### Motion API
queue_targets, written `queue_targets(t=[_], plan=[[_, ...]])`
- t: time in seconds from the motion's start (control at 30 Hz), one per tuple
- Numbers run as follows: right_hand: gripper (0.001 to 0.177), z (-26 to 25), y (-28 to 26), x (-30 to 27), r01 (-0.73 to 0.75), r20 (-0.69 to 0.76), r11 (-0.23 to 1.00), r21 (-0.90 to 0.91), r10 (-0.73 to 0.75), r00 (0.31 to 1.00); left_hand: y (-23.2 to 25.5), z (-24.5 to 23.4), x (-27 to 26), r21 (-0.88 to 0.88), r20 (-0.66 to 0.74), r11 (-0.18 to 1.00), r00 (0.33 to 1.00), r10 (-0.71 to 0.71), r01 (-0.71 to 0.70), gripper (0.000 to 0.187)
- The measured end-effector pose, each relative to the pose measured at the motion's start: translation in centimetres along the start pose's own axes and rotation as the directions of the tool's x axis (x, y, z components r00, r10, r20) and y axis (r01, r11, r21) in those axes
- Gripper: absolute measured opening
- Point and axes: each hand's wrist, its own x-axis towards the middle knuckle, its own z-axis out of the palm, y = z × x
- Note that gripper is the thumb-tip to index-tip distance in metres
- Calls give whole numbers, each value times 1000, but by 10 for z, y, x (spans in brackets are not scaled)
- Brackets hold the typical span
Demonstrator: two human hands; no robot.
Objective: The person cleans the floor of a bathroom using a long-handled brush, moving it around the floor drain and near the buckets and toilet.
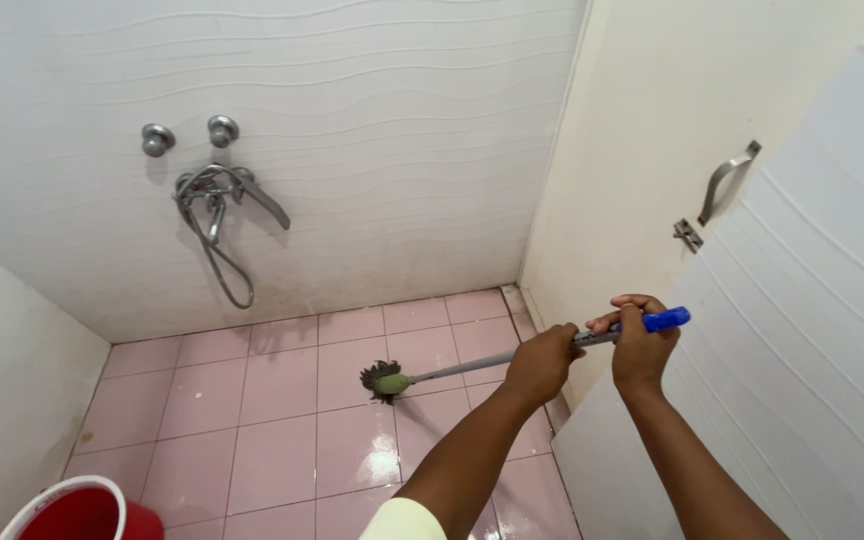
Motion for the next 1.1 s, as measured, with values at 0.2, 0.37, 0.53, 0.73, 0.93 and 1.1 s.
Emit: queue_targets(t=[0.2, 0.37, 0.53, 0.73, 0.93, 1.1], plan=[[11, -11, 5, -25, 72, 1, 997, 4, -72, 997, 2, -5, -10, 50, 122, 999, 992, 15, -21, 17], [11, 0, 33, -39, 92, 77, 995, -25, -90, 993, -25, -16, -20, 3, 99, 999, 994, 49, -49, 13], [13, 24, 54, -54, 34, 180, 996, -78, -19, 983, -64, -27, -24, 165, 91, 986, 996, -5, -10, 13], [18, 27, 50, -53, -203, 159, 971, -130, 222, 962, -83, -7, -15, 163, 24, 982, 995, -101, 96, 5], [15, -22, 47, -42, -144, 75, 987, -69, 149, 986, -53, 20, -8, -10, 76, 998, 995, 62, -61, 9], [12, -49, 22, -17, -117, -21, 988, -98, 115, 993, -16, 34, 17, -11, 161, 999, 986, 45, -44, 9]])
